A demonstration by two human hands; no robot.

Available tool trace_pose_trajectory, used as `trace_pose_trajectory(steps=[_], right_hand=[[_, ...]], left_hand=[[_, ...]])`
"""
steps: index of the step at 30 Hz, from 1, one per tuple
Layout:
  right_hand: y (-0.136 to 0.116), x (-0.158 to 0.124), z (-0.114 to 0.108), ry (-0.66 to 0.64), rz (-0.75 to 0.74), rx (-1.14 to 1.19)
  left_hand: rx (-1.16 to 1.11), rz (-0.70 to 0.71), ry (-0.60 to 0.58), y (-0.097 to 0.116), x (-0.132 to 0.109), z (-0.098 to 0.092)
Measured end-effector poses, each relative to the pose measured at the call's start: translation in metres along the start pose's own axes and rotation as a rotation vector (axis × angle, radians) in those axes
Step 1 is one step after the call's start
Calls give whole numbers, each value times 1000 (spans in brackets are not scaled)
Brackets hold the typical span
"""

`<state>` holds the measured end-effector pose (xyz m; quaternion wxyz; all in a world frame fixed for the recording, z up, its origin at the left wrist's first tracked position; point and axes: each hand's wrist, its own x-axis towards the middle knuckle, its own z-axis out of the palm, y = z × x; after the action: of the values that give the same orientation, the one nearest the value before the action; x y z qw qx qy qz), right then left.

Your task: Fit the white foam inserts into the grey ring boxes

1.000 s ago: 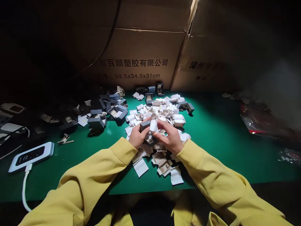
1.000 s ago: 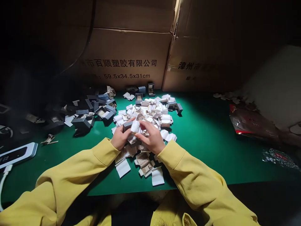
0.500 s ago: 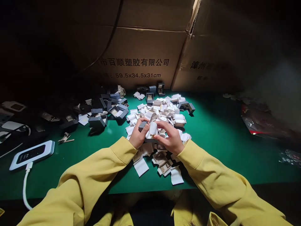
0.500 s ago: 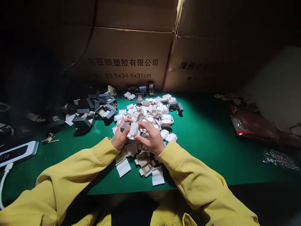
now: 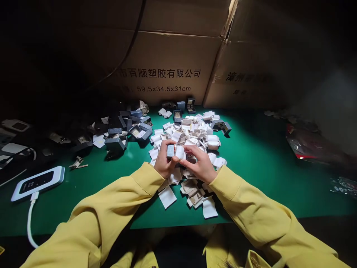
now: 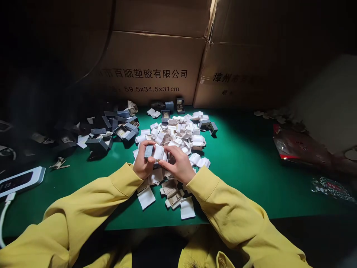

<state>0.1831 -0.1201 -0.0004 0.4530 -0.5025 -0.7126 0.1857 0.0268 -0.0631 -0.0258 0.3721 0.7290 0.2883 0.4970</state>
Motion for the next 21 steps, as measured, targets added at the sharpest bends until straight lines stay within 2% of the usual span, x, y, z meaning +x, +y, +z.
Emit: trace_pose_trajectory(steps=[4,8,13,21], right_hand=[[3,3,-4,-81,-133,-95],[6,4,-7,-100,-205,-144],[7,3,-7,-117,-243,-216],[5,4,-9,-175,-244,-409]], left_hand=[[39,-16,10,-3,-1,-1],[36,-50,13,-2,-2,0],[56,-17,40,-1,-2,1],[103,15,21,2,-1,0]])
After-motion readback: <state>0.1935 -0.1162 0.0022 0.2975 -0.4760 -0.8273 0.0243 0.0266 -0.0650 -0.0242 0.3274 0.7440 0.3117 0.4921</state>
